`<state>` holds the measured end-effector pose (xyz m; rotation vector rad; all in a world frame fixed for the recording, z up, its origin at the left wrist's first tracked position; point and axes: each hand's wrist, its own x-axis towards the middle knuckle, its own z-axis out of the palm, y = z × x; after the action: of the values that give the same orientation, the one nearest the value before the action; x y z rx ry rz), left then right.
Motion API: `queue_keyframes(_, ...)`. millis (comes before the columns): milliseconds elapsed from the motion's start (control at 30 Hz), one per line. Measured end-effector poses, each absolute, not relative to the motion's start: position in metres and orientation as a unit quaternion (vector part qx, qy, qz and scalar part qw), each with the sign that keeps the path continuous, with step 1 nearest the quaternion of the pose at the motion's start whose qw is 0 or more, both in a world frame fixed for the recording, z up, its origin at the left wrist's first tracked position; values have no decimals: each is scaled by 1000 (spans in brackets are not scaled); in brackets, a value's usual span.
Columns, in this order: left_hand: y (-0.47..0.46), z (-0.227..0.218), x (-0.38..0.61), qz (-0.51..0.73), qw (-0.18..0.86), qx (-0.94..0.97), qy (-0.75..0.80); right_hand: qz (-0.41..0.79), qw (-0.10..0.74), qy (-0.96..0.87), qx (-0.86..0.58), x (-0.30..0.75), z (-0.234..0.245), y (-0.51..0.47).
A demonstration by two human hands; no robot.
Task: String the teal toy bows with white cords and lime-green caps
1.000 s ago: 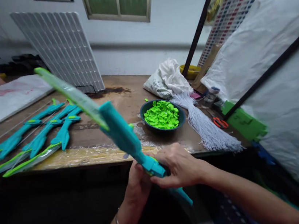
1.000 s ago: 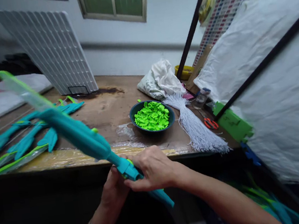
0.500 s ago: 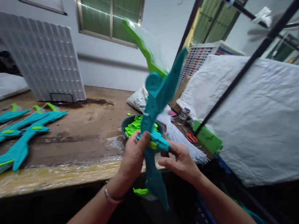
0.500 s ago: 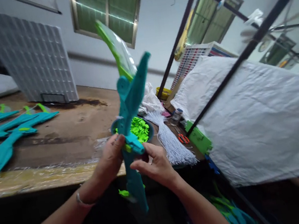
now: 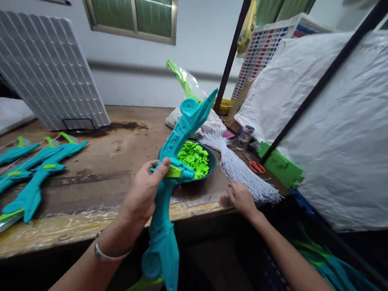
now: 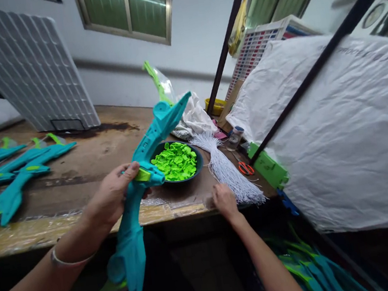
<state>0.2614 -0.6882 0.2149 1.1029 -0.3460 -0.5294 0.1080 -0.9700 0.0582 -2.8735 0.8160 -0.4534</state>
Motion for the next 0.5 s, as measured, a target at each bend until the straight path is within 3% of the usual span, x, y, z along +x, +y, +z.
queue_keyframes(200, -684, 190, 260, -332, 773, 523, -134, -81, -57, 346, -933, 122, 31, -1012)
queue_keyframes(500, -670, 164, 266, -418, 737, 501, -177, -38, -97, 379, -919, 120, 48, -1007)
